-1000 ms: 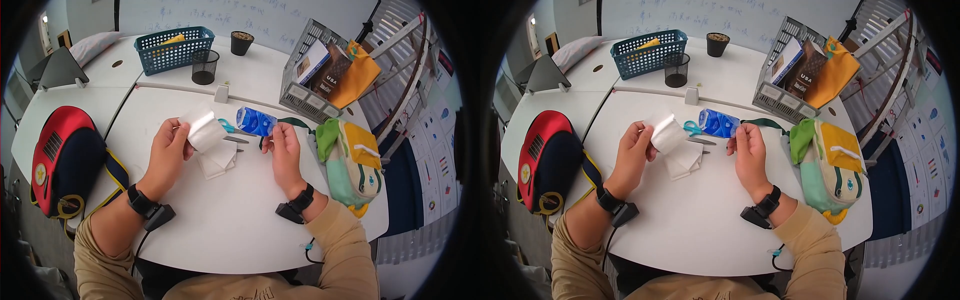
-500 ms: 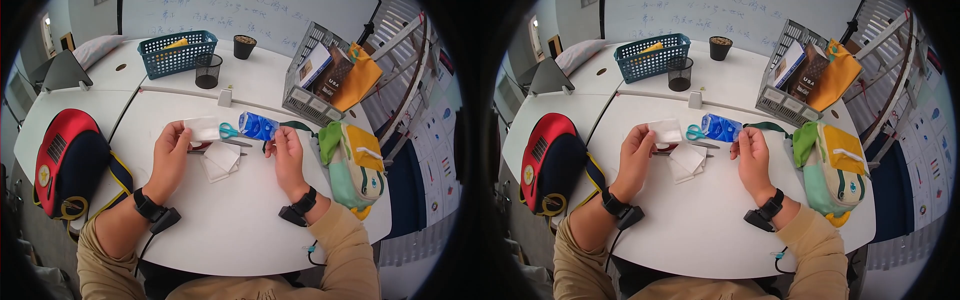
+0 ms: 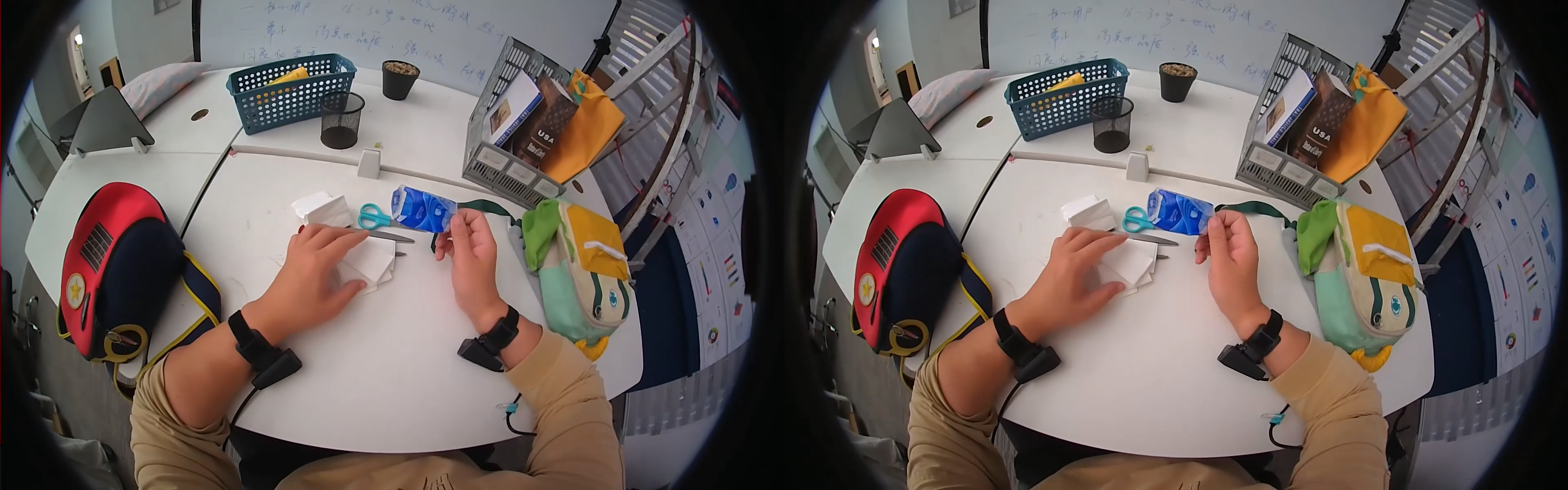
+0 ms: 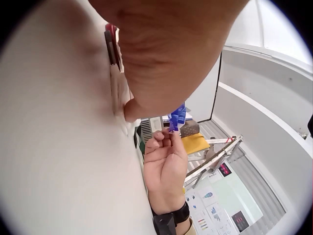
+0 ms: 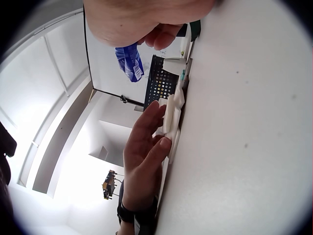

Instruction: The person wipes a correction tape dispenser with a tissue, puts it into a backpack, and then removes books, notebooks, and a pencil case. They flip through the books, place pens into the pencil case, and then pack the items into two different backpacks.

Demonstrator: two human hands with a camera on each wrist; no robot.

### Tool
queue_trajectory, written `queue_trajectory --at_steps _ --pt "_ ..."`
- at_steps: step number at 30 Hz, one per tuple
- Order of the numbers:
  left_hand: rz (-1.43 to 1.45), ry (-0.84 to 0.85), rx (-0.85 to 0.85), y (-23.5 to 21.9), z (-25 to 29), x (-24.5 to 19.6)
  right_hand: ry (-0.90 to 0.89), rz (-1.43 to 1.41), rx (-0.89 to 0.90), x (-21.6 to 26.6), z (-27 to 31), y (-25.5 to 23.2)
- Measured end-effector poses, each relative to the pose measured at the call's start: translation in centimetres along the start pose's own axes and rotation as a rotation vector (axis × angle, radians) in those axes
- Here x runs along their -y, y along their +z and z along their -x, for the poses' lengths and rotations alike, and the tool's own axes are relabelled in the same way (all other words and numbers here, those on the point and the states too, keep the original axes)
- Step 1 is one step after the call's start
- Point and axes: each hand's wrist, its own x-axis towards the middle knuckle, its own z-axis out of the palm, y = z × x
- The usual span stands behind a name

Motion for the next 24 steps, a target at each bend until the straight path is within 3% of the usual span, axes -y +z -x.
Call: queue_trajectory --at_steps 2,5,8,12,16,20,24 --pt "-0.015 0.001 0.02 0.4 0.1 0.7 -0.003 0.003 -0.004 0.0 0.1 -0.1" --pt "0.021 0.027 -0.125 0.9 -0.2 1.8 -0.009 0.014 -0.006 0.1 0.0 0.0" --pt "0.234 -0.336 -0.288 0.2 -0.7 -0.4 -0.009 0.008 -0.009 -0.2 0.1 -0.1" --pt "0.191 -0.28 -0.447 0.4 -0.8 0.6 -0.005 0.01 -0.011 -0.1 -0.1 -0.1" --pt "0.29 -0.134 -0.392 1.3 -1.1 -0.1 -0.005 -0.008 -0.018 0.1 0.0 0.0" --pt "-0.04 -0.034 0.064 -0.4 -0.1 0.5 -0.002 -0.01 -0.009 0.0 -0.1 -0.1" --pt "0.019 -0.119 0.09 -0.2 -0.1 -0.3 -0.005 -0.018 -0.029 0.2 0.1 0.1"
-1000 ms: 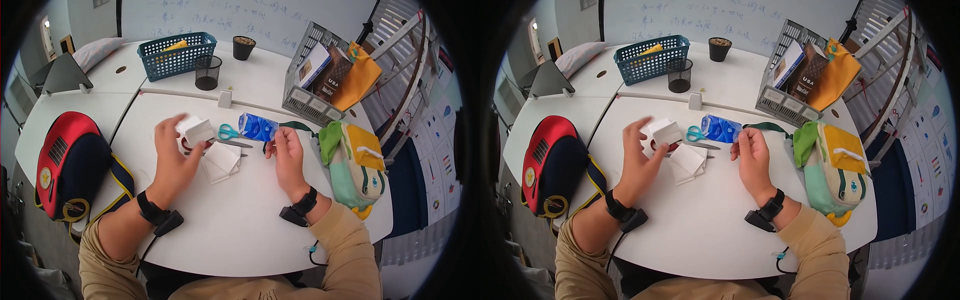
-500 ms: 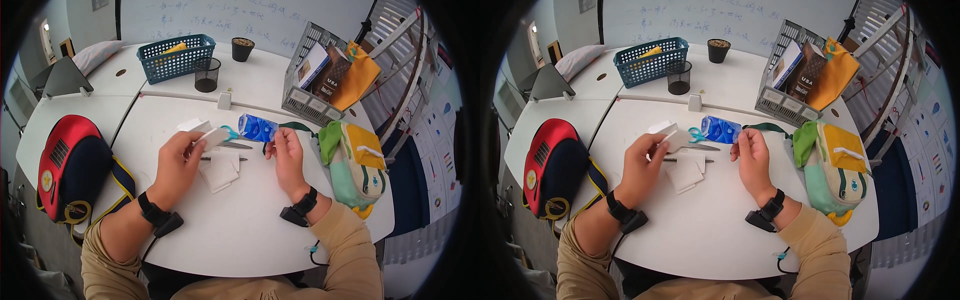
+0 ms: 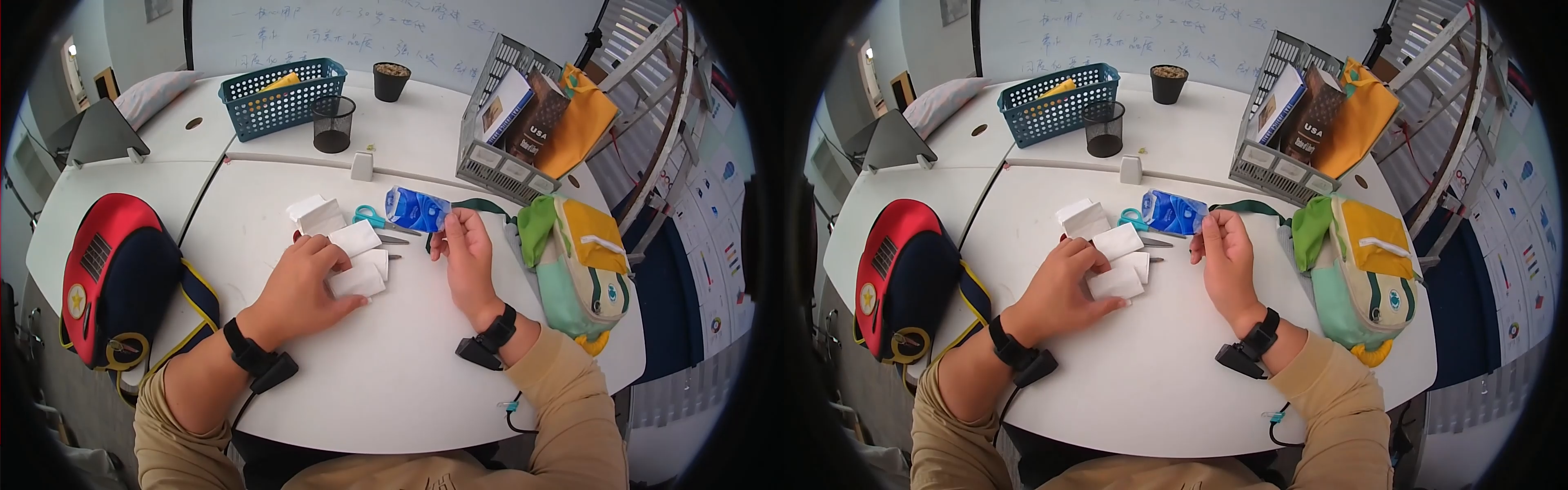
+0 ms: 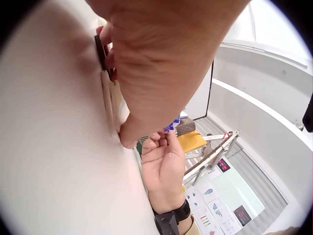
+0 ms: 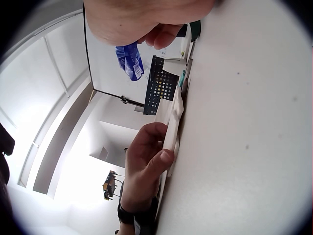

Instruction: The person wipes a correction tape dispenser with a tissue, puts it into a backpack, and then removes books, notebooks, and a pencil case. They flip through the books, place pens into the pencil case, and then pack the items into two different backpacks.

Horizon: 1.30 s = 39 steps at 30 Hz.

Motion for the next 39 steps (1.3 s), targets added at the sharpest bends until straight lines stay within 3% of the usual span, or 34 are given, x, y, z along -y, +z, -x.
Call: queue_trajectory --at_steps 3,6,9,12,16,17,22,33,39 --pt "0.087 0.047 0.037 0.0 -0.1 0.8 0.006 0.014 0.009 0.0 -0.2 -0.2" --pt "0.321 -0.104 -0.074 0.0 -0.2 -0.2 0.007 0.0 0.005 0.0 0.1 0.0" --pt "0.497 -0.277 -0.331 0.6 -0.7 0.0 0.003 -0.002 0.007 0.0 -0.1 -0.1" --pt "0.212 -0.338 -0.385 -0.3 -0.5 0.4 0.019 -0.022 -0.005 0.0 -0.2 0.0" --pt "-0.108 -0.213 -0.56 -0.2 -0.2 1.4 0.042 -0.041 -0.02 -0.1 -0.3 -0.2" --pt "-0.129 -0.28 -0.533 -0.3 0.0 1.1 0.037 -0.047 -0.04 -0.1 -0.4 -0.1" --pt "-0.163 -0.254 -0.585 0.4 -0.1 1.6 0.056 -0.071 -0.129 -0.4 -0.9 -0.7" --pt "-0.013 -0.183 -0.612 0.7 -0.3 1.9 0.091 -0.024 0.092 -0.8 -1.7 -1.0" --pt "0.039 -0.183 -0.563 0.9 -0.4 2.3 0.18 0.016 0.042 -1.1 -2.1 -1.5"
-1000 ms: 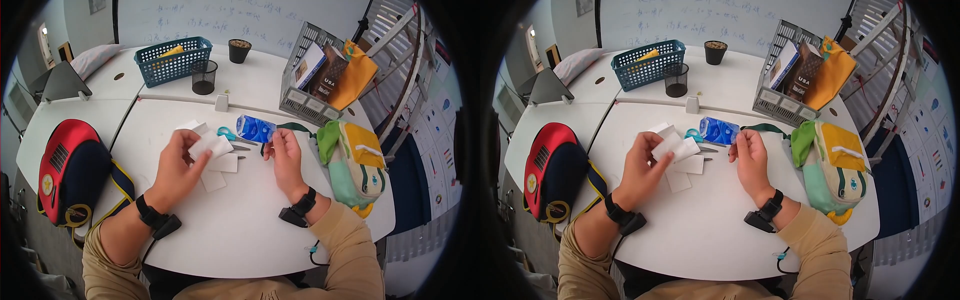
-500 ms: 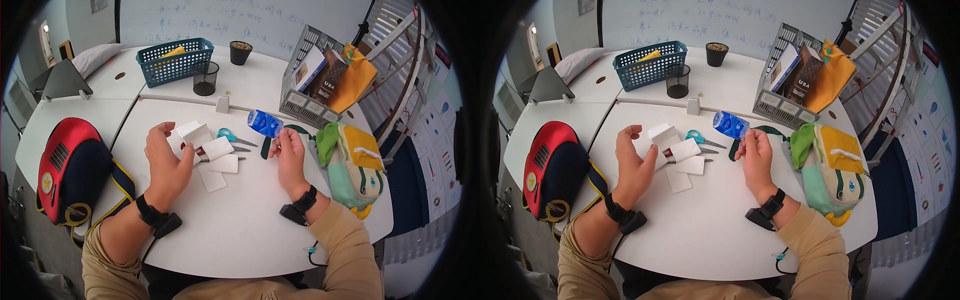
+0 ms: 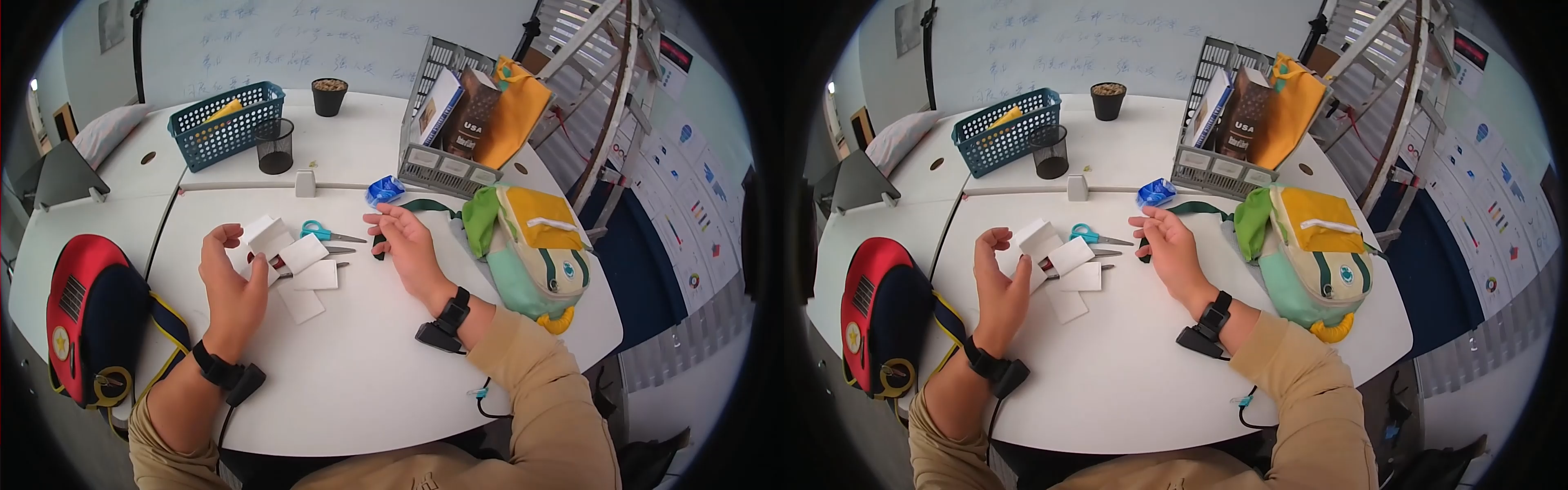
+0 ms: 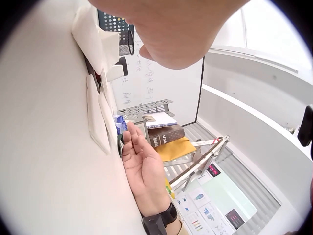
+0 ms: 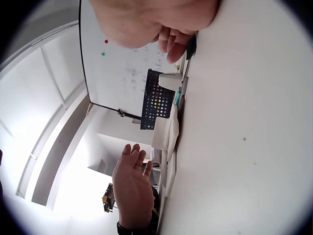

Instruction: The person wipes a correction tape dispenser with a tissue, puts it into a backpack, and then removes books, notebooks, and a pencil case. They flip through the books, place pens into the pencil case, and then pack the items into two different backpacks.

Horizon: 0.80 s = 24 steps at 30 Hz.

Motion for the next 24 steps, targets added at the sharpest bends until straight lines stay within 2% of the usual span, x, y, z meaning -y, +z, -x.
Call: queue_trajectory --at_steps 5,8,11,12,15,16,20,24 --pt "0.028 -0.01 0.015 0.2 -0.1 0.2 -0.029 -0.009 -0.025 -0.7 -0.3 -0.3" --pt "0.004 0.021 -0.018 0.0 0.1 -0.3 0.055 -0.055 -0.3 -1.4 -1.2 -0.5" --pt "-0.008 0.046 -0.048 0.0 0.0 -0.2 0.097 -0.059 -0.302 0.0 -3.0 -0.6" --pt "-0.001 0.053 -0.051 0.1 0.1 0.0 0.143 -0.079 -0.296 0.2 -3.7 -0.4" --pt "0.017 0.042 -0.044 0.0 0.1 -0.1 0.322 0.123 -0.08 0.1 -7.4 -1.0" --pt "0.033 0.027 -0.03 0.0 0.1 0.0 0.377 0.107 -0.105 0.0 -8.3 -0.3" --pt "0.015 0.012 -0.004 -0.2 0.2 0.0 0.207 0.022 0.044 1.4 -8.6 1.7" --pt "0.032 -0.027 0.018 -0.8 0.1 -1.0 0.323 0.059 0.009 2.4 -8.7 1.1"
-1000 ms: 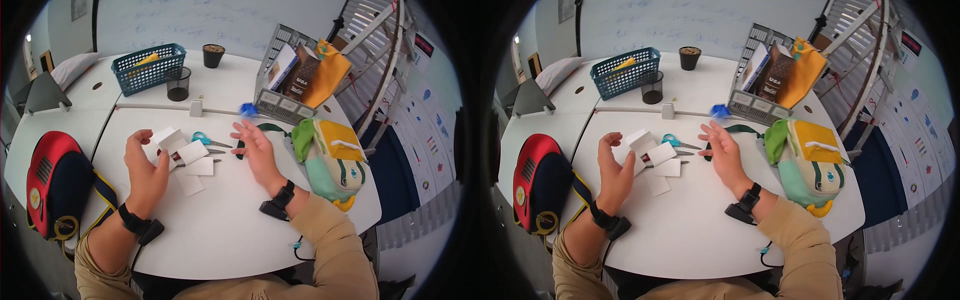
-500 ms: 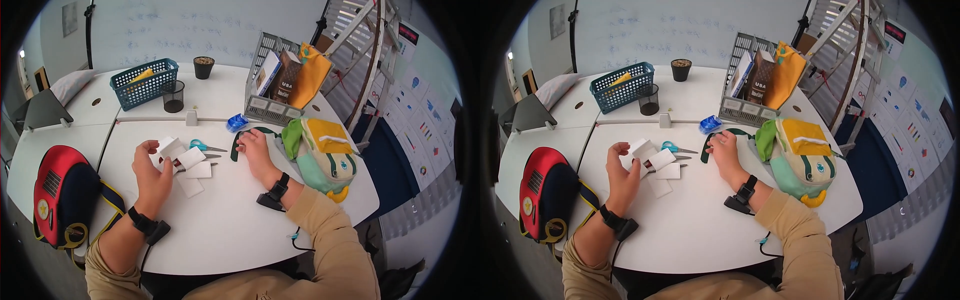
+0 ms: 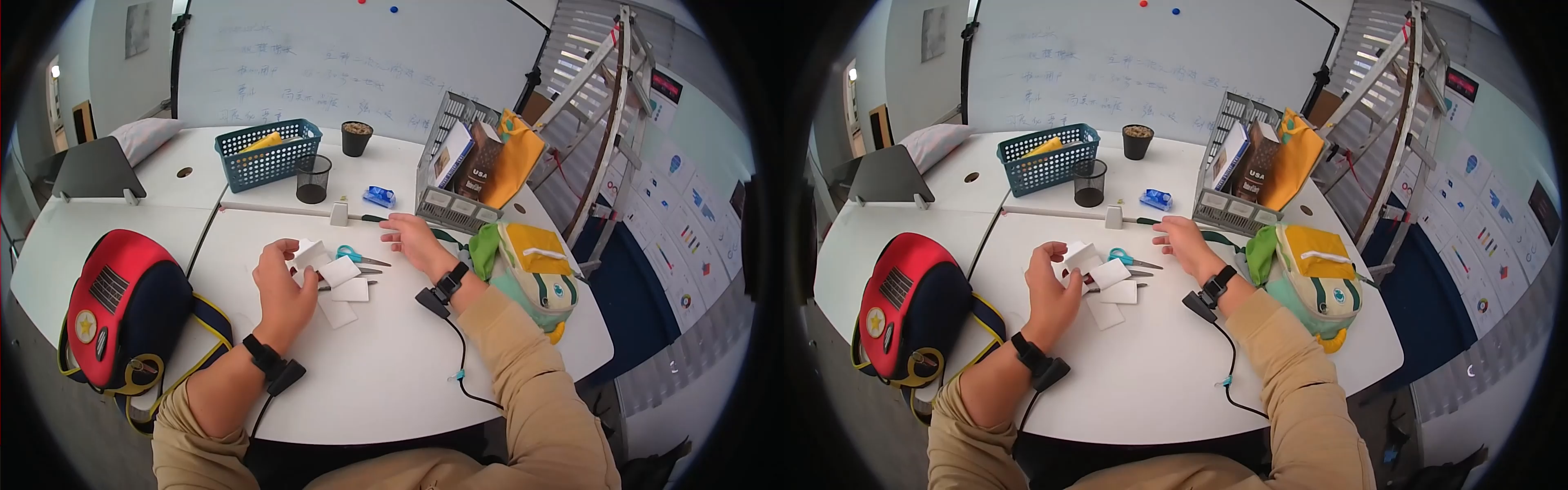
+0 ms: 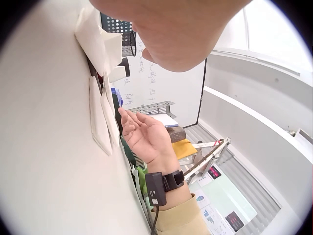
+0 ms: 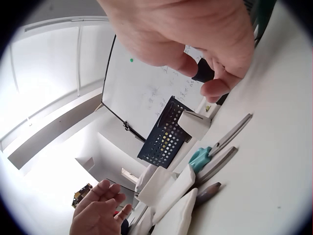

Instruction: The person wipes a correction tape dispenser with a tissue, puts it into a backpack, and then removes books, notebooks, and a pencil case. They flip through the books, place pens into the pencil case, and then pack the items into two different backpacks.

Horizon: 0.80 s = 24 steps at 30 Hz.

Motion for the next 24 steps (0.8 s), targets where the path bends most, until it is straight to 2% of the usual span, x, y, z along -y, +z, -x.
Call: queue_trajectory --at_steps 3,7,9,11,13,17,21,24 --pt "0.009 0.026 -0.004 0.0 0.1 0.0 -0.113 0.087 -0.099 1.5 0.4 -0.6" --pt "0.042 0.039 -0.014 0.3 0.2 0.4 -0.531 0.276 -0.674 1.9 -7.0 -5.9" --pt "0.068 0.035 -0.017 0.4 0.1 0.6 -0.567 0.471 -0.83 3.9 -9.1 -8.3" --pt "0.087 0.039 -0.023 0.4 0.0 0.7 -0.54 0.578 -0.852 5.9 -9.6 -9.3" --pt "0.121 0.018 -0.014 0.4 -0.1 0.7 -0.446 0.591 -0.747 7.8 -9.3 -9.3" --pt "0.159 0.017 -0.016 0.4 -0.1 0.7 -0.362 0.792 -0.857 10.8 -6.6 -6.7" --pt "0.186 0.027 -0.036 0.2 -0.3 0.5 -0.457 0.861 -0.975 10.6 -9.2 -8.2" --pt "0.207 0.034 -0.046 0.0 -0.2 0.3 -0.678 0.887 -1.065 11.4 -8.8 -8.7"
